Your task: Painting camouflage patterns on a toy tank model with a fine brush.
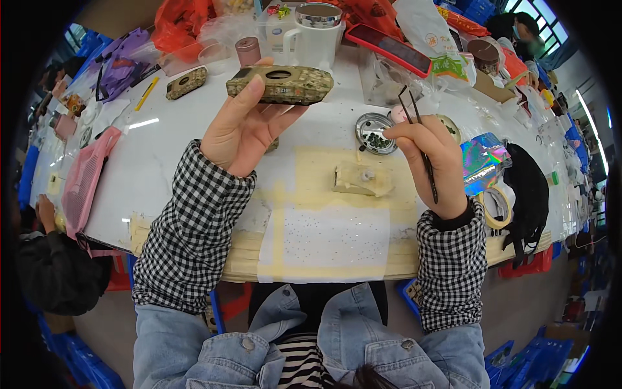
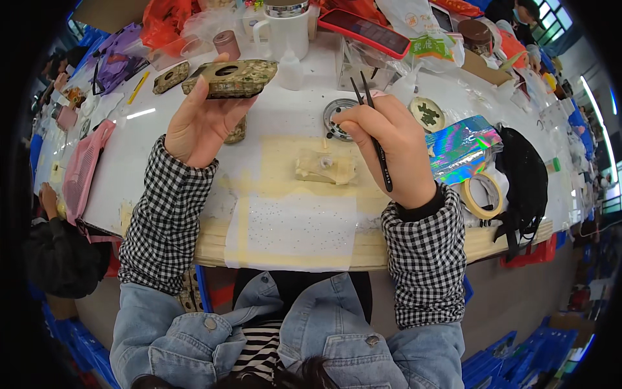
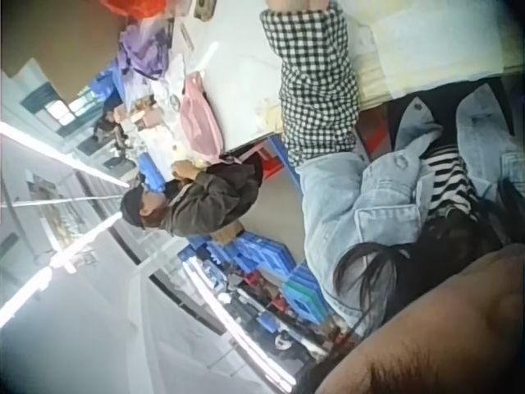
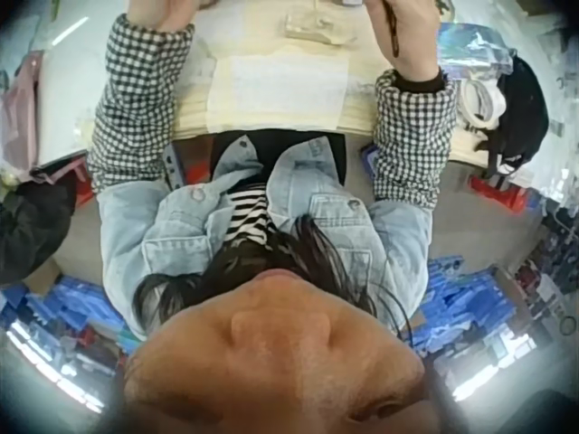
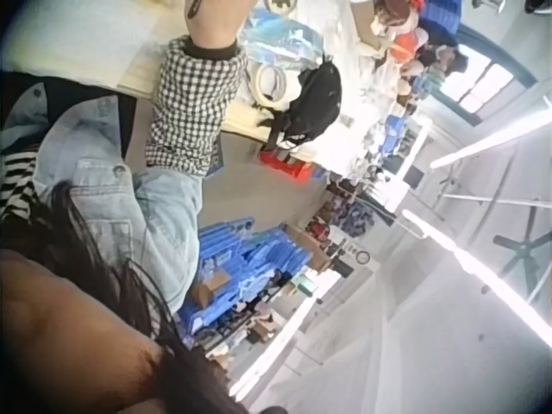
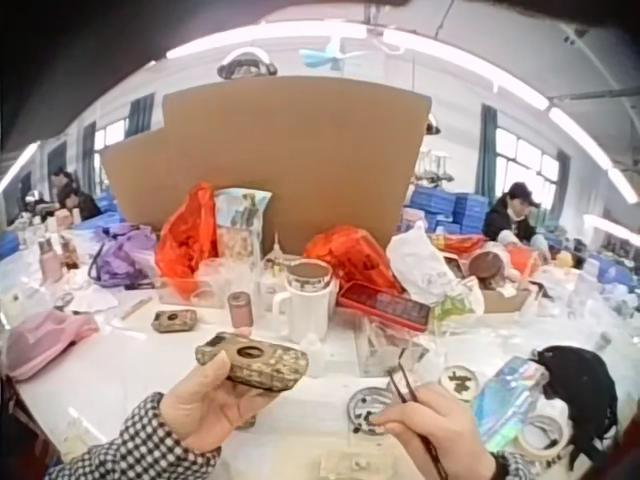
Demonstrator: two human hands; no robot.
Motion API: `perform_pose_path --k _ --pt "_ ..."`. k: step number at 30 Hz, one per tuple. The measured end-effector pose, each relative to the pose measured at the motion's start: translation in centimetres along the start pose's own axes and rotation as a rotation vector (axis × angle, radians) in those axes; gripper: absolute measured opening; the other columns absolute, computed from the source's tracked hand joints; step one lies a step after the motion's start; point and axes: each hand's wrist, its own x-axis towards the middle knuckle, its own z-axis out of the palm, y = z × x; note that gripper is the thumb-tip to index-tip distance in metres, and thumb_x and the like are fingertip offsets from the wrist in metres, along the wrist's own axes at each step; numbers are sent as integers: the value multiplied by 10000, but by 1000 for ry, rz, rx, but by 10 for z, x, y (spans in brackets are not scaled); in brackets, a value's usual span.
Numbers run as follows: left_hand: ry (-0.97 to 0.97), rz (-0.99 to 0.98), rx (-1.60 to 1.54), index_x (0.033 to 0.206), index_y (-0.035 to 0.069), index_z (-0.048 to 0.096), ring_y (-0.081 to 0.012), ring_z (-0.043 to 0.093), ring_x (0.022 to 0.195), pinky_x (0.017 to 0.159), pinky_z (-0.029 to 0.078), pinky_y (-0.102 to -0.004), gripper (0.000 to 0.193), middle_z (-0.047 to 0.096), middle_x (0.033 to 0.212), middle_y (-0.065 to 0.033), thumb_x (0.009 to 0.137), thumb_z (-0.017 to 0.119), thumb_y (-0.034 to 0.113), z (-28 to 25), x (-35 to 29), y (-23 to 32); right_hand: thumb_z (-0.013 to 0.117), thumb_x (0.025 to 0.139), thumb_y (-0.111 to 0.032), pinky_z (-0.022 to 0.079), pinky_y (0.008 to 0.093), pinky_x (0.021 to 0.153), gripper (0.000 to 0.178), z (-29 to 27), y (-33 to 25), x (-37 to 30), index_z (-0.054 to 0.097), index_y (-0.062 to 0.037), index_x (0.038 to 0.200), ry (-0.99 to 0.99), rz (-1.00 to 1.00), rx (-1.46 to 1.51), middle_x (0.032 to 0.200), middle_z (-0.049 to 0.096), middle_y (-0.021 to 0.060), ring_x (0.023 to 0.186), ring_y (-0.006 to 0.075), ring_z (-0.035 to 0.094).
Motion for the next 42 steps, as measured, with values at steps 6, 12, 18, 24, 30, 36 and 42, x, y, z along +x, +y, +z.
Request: perform_pose_path --k 6,12,18,24,30,36,42 --pt "21 -61 -147 1209 -29 436 -305 519 1163 991 470 -437 364 521 1218 -177 965 465 239 7 -9 -3 698 738 -24 430 324 622 114 -3 1 -2 649 -25 841 -21 -22 36 738 566 93 696 252 533" --pt "55 -168 -151 1273 -23 391 -330 482 1205 1016 443 -440 411 490 1272 -178 982 397 267 19 -20 -15 764 686 -125 432 333 640 219 -13 5 -3 660 -42 859 -200 -57 94 735 564 90 720 251 528" --pt "80 -174 -204 1217 -31 409 -325 537 1136 956 485 -446 371 513 1231 -197 978 380 251 22 -25 -19 780 660 -158 445 344 655 258 -6 3 -5 666 -61 870 -293 -56 105 740 560 83 750 256 531" --pt "57 -247 -276 1284 3 394 -314 493 1194 996 453 -450 386 483 1289 -141 973 369 229 20 -29 -24 766 673 -128 470 347 647 198 4 6 -9 675 -67 838 -257 -98 161 754 576 76 752 247 553" --pt "83 -281 -136 1318 9 368 -296 487 1204 994 455 -440 408 470 1292 -149 957 406 197 22 -29 -24 762 672 -96 483 324 655 181 3 6 -9 680 -66 830 -283 -63 159 796 623 74 758 237 572" --pt "32 -278 92 1377 34 275 -280 476 1221 1000 448 -426 475 442 1313 -160 953 438 172 29 -31 -24 756 679 -40 478 296 707 187 -12 -6 -4 676 -35 848 -93 25 198 803 641 72 762 218 595" --pt "-26 -361 112 1437 84 155 -274 458 1241 1007 431 -428 594 413 1347 -158 947 469 203 38 -35 -26 593 872 -20 471 302 820 126 -3 -27 -20 582 37 983 229 248 772 912 642 136 870 178 611"
